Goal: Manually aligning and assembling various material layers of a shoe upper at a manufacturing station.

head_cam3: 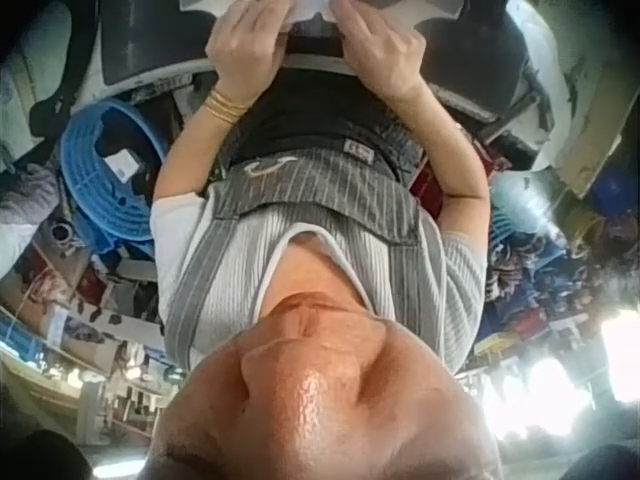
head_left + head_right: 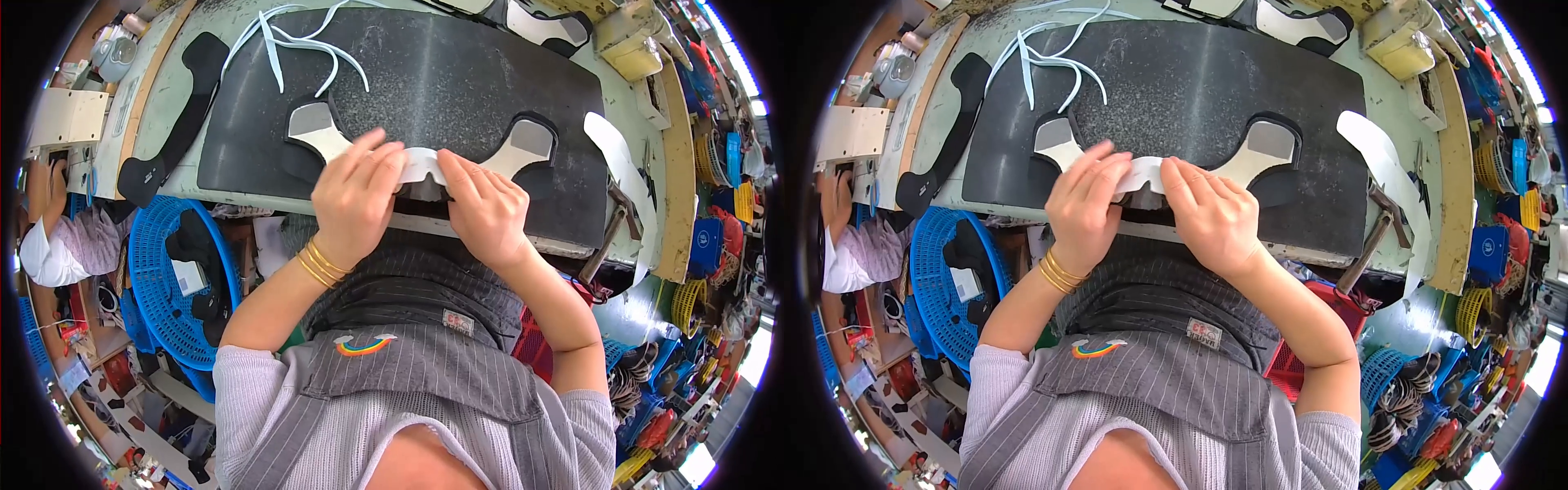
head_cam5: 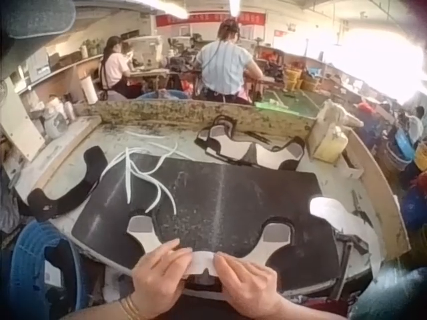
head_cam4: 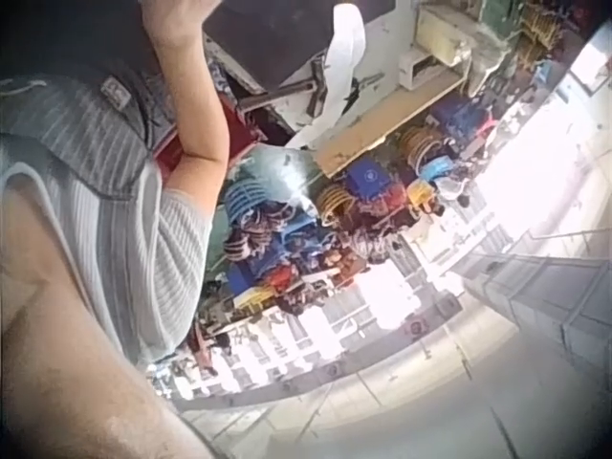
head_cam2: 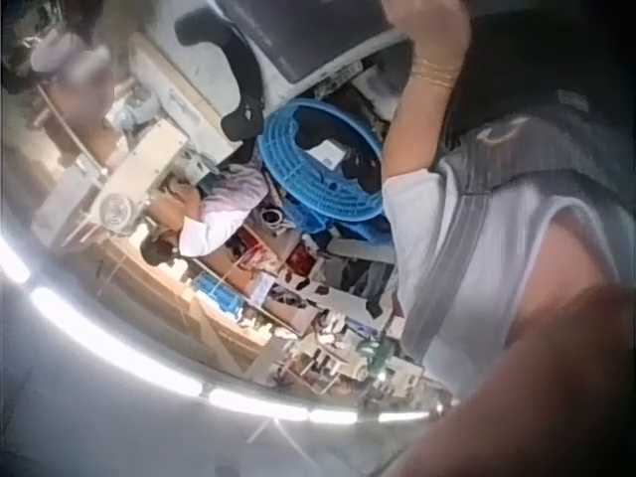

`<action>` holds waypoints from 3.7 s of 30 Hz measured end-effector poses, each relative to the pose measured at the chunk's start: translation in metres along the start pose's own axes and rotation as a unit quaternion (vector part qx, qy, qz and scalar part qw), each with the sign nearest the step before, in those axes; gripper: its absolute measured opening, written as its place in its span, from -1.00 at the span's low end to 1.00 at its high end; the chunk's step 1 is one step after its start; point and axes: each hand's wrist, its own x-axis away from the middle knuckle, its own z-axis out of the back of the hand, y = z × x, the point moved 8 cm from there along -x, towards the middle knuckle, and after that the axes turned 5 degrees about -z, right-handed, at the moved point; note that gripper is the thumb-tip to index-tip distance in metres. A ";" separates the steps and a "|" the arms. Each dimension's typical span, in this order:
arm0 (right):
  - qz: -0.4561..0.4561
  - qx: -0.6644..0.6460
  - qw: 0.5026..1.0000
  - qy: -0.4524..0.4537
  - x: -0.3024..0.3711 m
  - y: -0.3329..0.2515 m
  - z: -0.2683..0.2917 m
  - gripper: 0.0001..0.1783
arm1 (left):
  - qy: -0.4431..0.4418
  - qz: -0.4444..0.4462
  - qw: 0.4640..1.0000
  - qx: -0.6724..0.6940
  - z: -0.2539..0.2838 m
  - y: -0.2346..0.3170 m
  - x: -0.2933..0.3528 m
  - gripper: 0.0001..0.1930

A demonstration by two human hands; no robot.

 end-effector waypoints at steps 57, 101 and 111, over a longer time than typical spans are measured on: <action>0.064 -0.005 0.996 -0.061 0.012 -0.013 0.003 -0.55 | -0.065 -0.031 0.984 0.165 0.005 -0.006 0.008 -0.66; -0.363 -0.644 0.666 -0.103 -0.098 0.105 0.031 -0.70 | -0.162 0.166 0.959 0.164 -0.036 -0.232 -0.081 -0.72; -0.243 -0.693 0.679 0.000 -0.041 0.044 0.041 -0.80 | -0.193 -0.029 0.969 0.154 0.024 -0.013 0.014 -0.52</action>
